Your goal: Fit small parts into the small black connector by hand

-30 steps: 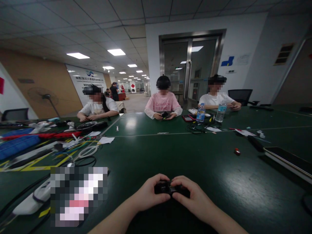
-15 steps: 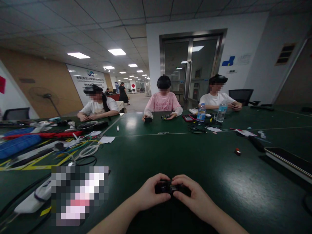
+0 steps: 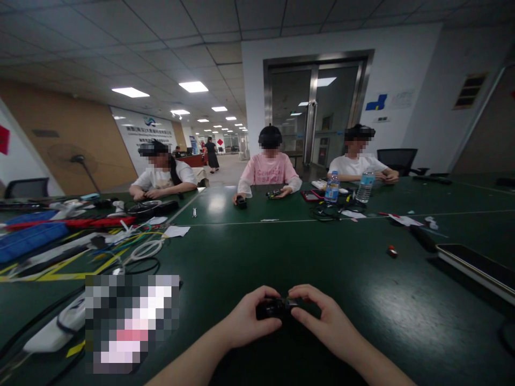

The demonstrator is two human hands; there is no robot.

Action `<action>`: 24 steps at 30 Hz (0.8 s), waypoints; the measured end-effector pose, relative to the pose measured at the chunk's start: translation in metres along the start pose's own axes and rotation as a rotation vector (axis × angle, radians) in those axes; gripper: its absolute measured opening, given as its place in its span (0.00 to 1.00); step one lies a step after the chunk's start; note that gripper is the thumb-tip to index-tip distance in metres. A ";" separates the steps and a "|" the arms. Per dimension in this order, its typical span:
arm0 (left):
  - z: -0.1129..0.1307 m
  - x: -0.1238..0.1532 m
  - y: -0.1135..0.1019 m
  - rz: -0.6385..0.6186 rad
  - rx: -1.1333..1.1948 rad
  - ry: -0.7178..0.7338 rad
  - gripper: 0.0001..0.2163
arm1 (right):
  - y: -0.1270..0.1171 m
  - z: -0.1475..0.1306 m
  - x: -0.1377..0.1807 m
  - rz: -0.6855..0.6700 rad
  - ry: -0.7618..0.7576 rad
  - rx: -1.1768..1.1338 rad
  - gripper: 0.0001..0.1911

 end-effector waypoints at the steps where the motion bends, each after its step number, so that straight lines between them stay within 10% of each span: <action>1: 0.001 0.000 0.000 0.002 0.000 -0.006 0.17 | -0.002 0.001 0.000 0.002 0.013 0.015 0.10; 24: 0.005 0.003 -0.002 -0.019 0.012 -0.050 0.17 | -0.037 0.013 0.000 0.277 0.021 0.001 0.15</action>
Point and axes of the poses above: each hand's wrist, its own x-axis away from the middle knuckle, its own y-axis out of the palm, z = x × y, the point moved 3 cm from there along -x, towards the middle knuckle, and after that the axes turned 14 degrees about -y, right-handed, at the moved point
